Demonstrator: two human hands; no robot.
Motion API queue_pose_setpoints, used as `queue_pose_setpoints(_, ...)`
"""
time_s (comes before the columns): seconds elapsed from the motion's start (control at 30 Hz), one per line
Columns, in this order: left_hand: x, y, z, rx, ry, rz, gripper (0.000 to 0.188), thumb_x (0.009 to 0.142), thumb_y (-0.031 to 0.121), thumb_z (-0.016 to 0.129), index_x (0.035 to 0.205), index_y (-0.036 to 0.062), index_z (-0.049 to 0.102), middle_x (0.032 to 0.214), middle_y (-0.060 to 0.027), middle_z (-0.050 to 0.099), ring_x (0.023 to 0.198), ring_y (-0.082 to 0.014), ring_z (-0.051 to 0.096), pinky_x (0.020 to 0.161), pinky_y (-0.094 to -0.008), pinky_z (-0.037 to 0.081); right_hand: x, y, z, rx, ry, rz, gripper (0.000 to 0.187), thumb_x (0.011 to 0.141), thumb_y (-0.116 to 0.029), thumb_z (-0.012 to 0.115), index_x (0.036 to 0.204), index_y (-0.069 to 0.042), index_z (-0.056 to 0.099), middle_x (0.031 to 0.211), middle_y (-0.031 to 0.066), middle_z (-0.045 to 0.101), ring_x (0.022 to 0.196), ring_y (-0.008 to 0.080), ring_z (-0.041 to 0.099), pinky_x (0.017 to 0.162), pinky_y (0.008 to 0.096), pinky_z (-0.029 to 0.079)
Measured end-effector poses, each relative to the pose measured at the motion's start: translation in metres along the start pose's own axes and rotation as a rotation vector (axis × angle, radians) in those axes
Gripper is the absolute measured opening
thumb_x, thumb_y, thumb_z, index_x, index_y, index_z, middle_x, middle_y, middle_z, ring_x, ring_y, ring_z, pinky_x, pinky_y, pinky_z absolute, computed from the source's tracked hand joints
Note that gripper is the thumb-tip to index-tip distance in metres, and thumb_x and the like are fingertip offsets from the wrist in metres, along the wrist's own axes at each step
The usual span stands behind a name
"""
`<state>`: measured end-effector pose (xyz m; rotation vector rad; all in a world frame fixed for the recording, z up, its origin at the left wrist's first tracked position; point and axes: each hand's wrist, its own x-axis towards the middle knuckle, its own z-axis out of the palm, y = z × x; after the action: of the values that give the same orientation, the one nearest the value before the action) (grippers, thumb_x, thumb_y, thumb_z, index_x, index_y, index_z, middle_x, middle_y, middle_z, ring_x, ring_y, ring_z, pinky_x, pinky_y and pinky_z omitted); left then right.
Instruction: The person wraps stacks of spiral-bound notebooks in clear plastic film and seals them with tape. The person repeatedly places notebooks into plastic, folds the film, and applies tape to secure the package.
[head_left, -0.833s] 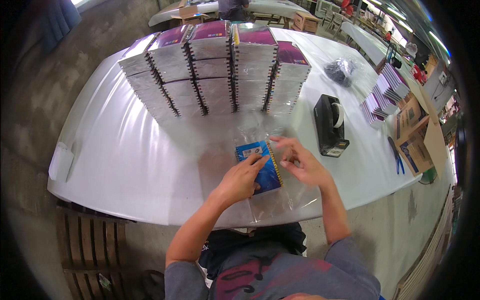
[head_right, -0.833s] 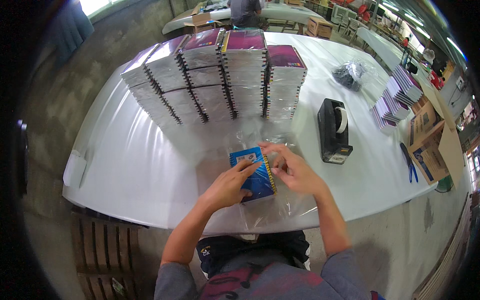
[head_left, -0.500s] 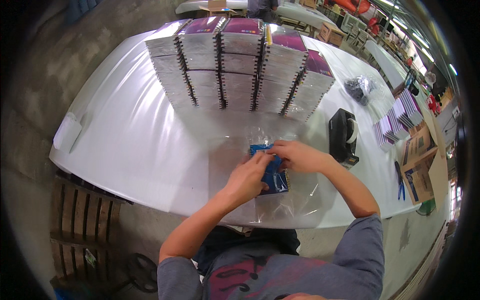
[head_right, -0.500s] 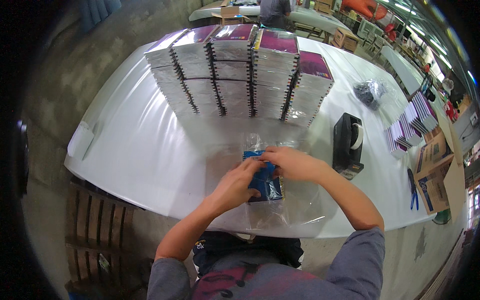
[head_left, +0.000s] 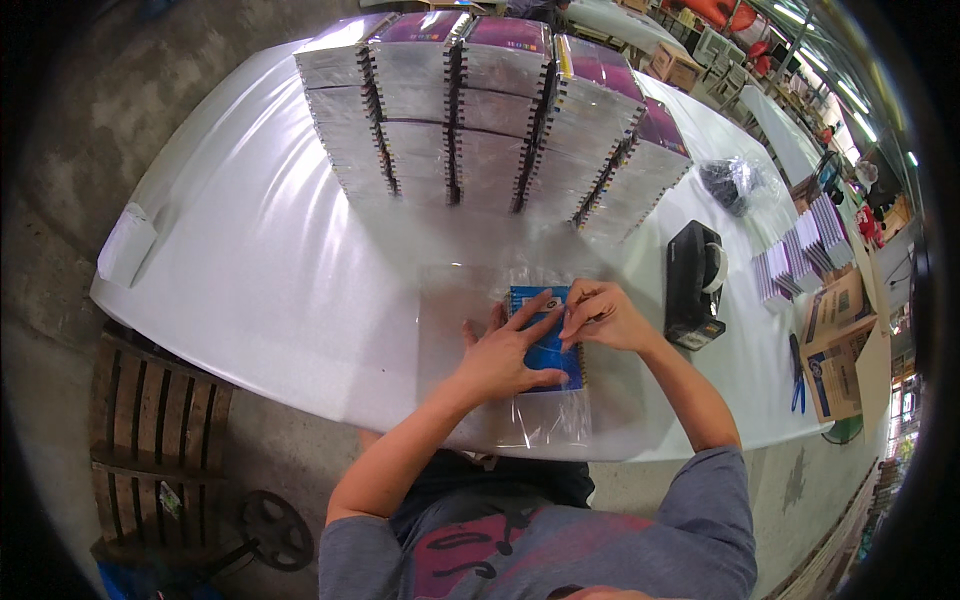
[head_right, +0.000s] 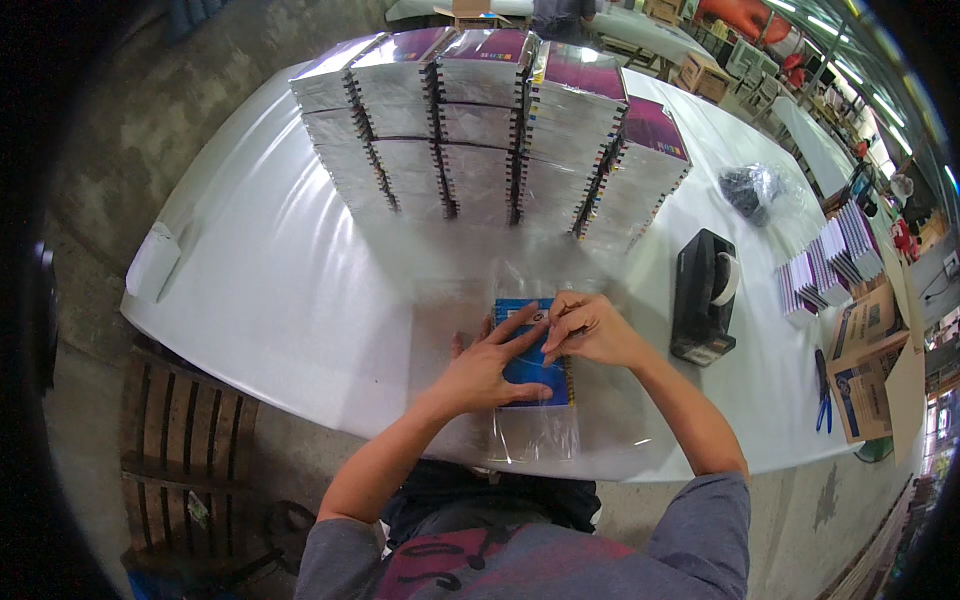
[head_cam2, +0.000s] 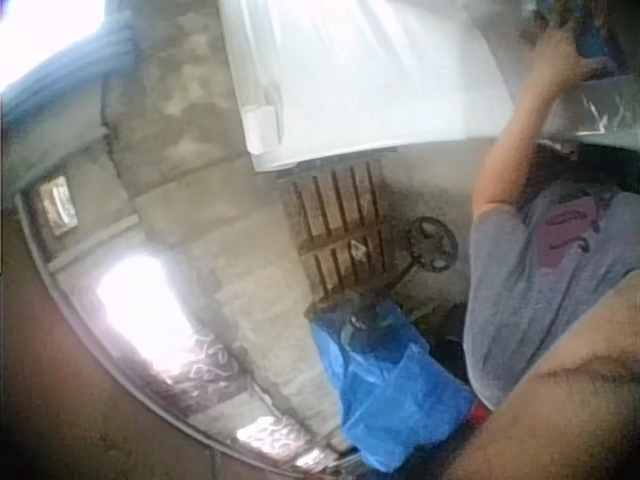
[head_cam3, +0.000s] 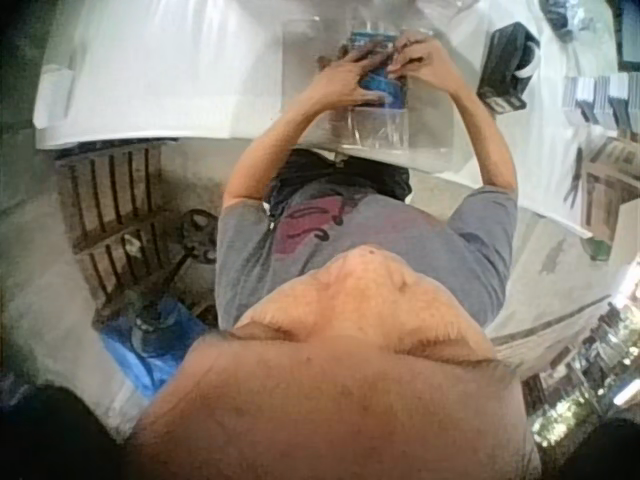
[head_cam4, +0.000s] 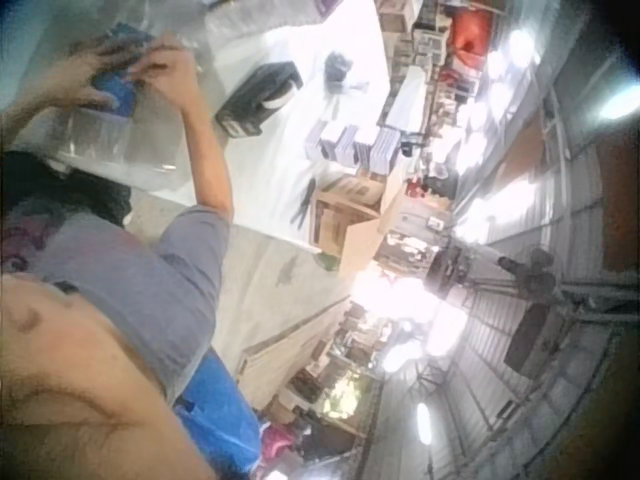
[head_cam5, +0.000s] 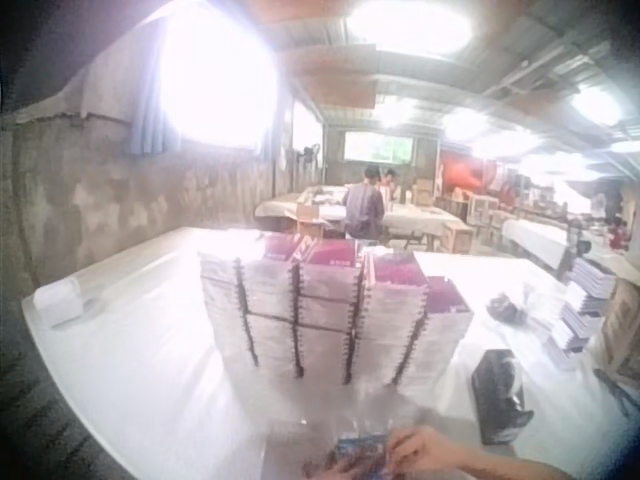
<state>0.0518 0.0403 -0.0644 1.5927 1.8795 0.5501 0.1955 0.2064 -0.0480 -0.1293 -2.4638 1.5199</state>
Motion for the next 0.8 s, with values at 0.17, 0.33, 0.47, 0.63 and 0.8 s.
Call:
queue_pose_setpoints(0.17, 0.003, 0.008, 0.001, 0.013, -0.013, -0.04, 0.094, 0.061, 0.066, 0.072, 0.141, 0.0329, 0.036, 0.155, 0.0054, 0.013, 0.136, -0.0503, 0.014, 0.097, -0.0777, 0.011, 0.002, -0.002, 0.006, 0.059, -0.008, 0.056, 0.018, 0.061, 0.001, 0.077, 0.077, -0.006, 0.073, 0.08, 0.0034, 0.053, 0.078, 0.0158, 0.056, 0.066, 0.0288, 0.047)
queue_pose_setpoints(0.33, 0.004, 0.008, 0.003, -0.01, -0.043, -0.071, 0.092, 0.06, 0.062, 0.075, 0.139, 0.0284, 0.04, 0.156, -0.0012, 0.012, 0.138, -0.0492, 0.009, 0.097, -0.0776, 0.011, 0.006, -0.019, 0.013, -0.184, -0.04, -0.018, 0.014, 0.063, 0.001, 0.075, 0.076, -0.004, 0.07, 0.093, 0.012, 0.057, 0.086, 0.0234, 0.06, 0.072, 0.0318, 0.049)
queue_pose_setpoints(0.47, 0.004, 0.005, 0.002, 0.021, -0.058, -0.059, 0.103, 0.062, 0.059, 0.075, 0.146, 0.0227, 0.028, 0.155, -0.0006, 0.013, 0.137, -0.0503, 0.008, 0.098, -0.0766, 0.009, 0.012, -0.033, 0.021, -0.408, -0.089, -0.077, 0.03, 0.065, 0.001, 0.073, 0.093, -0.005, 0.064, 0.12, 0.0178, 0.047, 0.099, 0.0322, 0.059, 0.082, 0.0373, 0.049)
queue_pose_setpoints(0.63, 0.006, -0.013, 0.024, -0.403, 0.342, 0.239, 0.093, 0.067, 0.058, 0.073, 0.14, 0.0137, 0.037, 0.155, -0.0122, 0.008, 0.14, -0.0432, 0.01, 0.1, -0.0729, 0.009, 0.016, -0.044, 0.027, -0.537, -0.053, 0.074, 0.078, 0.062, 0.005, 0.073, 0.128, -0.018, 0.04, 0.143, 0.0168, 0.021, 0.113, 0.0402, 0.052, 0.092, 0.0421, 0.048)
queue_pose_setpoints(0.8, 0.019, -0.034, 0.031, -0.695, 0.372, 0.196, 0.059, 0.079, 0.046, 0.068, 0.131, 0.023, 0.052, 0.155, -0.0167, 0.005, 0.142, -0.0397, 0.006, 0.099, -0.0715, 0.013, 0.015, -0.057, 0.031, -0.545, -0.065, 0.094, 0.103, 0.059, 0.004, 0.077, 0.14, -0.028, 0.022, 0.144, 0.0224, 0.016, 0.113, 0.049, 0.048, 0.088, 0.0472, 0.051)
